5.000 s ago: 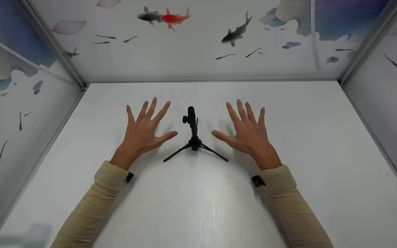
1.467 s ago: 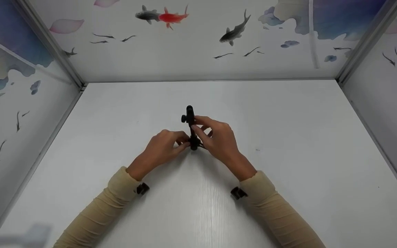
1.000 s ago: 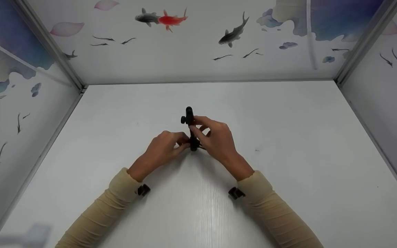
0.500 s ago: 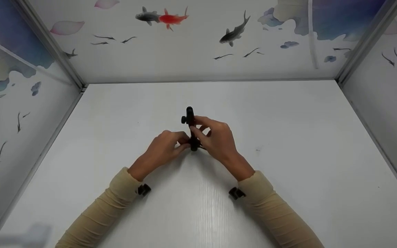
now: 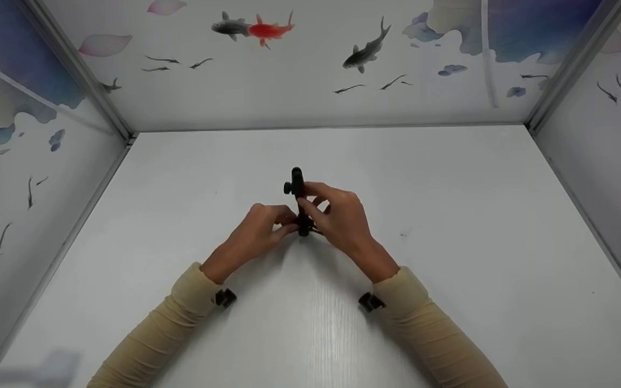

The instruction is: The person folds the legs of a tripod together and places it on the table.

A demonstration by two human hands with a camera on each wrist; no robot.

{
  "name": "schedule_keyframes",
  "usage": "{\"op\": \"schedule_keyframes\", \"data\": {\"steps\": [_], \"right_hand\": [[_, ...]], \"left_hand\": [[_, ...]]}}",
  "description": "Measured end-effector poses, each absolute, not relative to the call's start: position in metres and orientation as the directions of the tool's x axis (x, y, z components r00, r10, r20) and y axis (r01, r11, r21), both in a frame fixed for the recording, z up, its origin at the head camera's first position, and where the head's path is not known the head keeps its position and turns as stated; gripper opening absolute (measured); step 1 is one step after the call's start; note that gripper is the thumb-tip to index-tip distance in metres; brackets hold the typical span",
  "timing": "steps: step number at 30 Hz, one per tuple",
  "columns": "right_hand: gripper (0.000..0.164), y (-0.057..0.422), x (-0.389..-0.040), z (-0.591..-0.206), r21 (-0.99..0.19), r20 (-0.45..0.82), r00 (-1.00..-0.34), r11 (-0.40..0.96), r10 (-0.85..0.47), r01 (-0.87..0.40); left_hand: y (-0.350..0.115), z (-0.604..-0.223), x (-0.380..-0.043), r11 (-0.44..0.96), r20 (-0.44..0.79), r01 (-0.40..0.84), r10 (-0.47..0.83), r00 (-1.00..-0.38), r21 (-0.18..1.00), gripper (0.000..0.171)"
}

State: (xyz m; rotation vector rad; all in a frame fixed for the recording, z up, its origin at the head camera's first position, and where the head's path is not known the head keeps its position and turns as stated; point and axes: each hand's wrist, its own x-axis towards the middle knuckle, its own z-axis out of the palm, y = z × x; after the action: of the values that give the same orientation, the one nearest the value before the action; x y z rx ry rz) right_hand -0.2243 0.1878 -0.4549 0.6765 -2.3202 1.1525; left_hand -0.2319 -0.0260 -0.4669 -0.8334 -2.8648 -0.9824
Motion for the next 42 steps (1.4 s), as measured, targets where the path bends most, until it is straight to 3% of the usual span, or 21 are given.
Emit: {"op": "schedule_keyframes", "data": {"steps": [23, 42], "right_hand": [[0.03, 0.1886, -0.2234, -0.4532, -0.612, 0.564, -0.796, 0.535, -0.222, -0.582], [0.031, 0.1886, -0.2246, -0.4565, -0.557, 0.602, -0.758, 0.547, -0.252, -0.625]], "left_hand": [[-0.025, -0.4664, -0.2327, 0.621, 0.168, 0.476, 0.488, -0.856, 0.623, 0.014], [-0.0264, -0.4646, -0.2335, 0.589, 0.238, 0.511, 0.48, -0.844, 0.626, 0.012]]}}
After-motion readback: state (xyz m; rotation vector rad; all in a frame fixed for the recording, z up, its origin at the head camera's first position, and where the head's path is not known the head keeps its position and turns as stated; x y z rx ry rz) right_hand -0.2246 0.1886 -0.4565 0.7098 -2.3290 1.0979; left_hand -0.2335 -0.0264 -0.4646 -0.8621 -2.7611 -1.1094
